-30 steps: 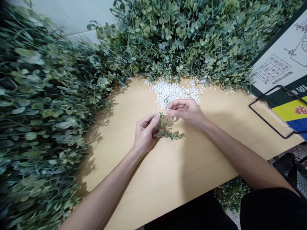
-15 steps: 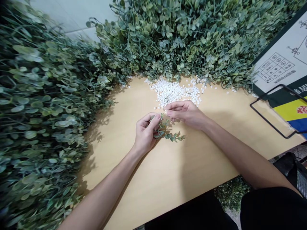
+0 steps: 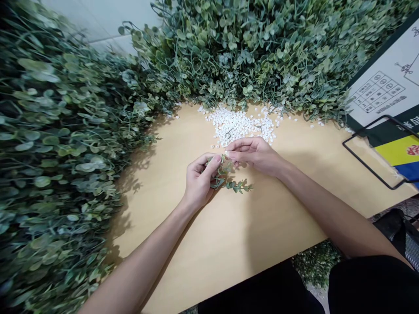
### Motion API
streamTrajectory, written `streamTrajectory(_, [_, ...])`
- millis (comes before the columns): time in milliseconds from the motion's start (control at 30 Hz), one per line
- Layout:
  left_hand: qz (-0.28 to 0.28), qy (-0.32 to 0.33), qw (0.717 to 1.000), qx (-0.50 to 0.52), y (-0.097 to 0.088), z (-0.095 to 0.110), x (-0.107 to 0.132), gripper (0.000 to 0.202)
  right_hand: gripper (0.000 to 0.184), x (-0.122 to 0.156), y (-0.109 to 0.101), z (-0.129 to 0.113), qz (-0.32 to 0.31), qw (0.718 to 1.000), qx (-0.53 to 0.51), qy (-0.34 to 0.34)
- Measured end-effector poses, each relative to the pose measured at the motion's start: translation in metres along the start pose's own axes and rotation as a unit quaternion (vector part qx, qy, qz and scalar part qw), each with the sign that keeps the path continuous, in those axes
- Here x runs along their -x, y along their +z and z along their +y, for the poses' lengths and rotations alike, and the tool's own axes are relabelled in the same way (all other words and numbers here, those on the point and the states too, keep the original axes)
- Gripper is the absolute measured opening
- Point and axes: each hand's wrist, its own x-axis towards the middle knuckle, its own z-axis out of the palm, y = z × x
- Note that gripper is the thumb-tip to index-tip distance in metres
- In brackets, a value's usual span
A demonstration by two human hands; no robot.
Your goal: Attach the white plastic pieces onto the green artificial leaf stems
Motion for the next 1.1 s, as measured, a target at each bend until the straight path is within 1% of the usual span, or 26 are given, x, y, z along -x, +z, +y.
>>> streamTrajectory(133, [-0.002, 0.001, 1.000, 0.001, 0.000, 0.000, 0.000, 0.030, 0.028, 0.000, 0.000, -0.001, 0.008, 1.000, -0.008, 0.009])
streamTrajectory(267, [0.004, -0.006, 1.000, -0.001, 0.000, 0.000, 0.000, 0.031, 0.026, -0.001, 0.001, -0.001, 0.002, 1.000, -0.014, 0.009])
streamTrajectory(567, [0.011, -0.010, 1.000, -0.009, 0.001, 0.001, 0.000, 0.035, 0.026, 0.000, -0.002, -0.001, -0.012, 1.000, 0.026, 0.001])
streamTrajectory(767, [0.022, -0.004, 0.999, -0.031, 0.001, -0.001, 0.000, 0.034, 0.024, 0.001, -0.007, -0.001, -0.016, 0.998, 0.062, -0.029])
streamTrajectory(867, [0.023, 0.001, 0.999, -0.037, 0.001, -0.001, 0.001, 0.033, 0.026, 0.001, -0.007, -0.002, -0.008, 0.996, 0.078, -0.036])
streamTrajectory(967, [0.026, 0.007, 0.998, -0.048, 0.002, -0.001, 0.001, 0.032, 0.029, 0.002, -0.005, -0.005, -0.002, 0.995, 0.095, -0.037])
streamTrajectory(1100, [0.027, 0.023, 0.997, -0.071, 0.002, 0.000, 0.001, 0.032, 0.025, 0.003, 0.001, -0.011, 0.010, 0.990, 0.131, -0.057])
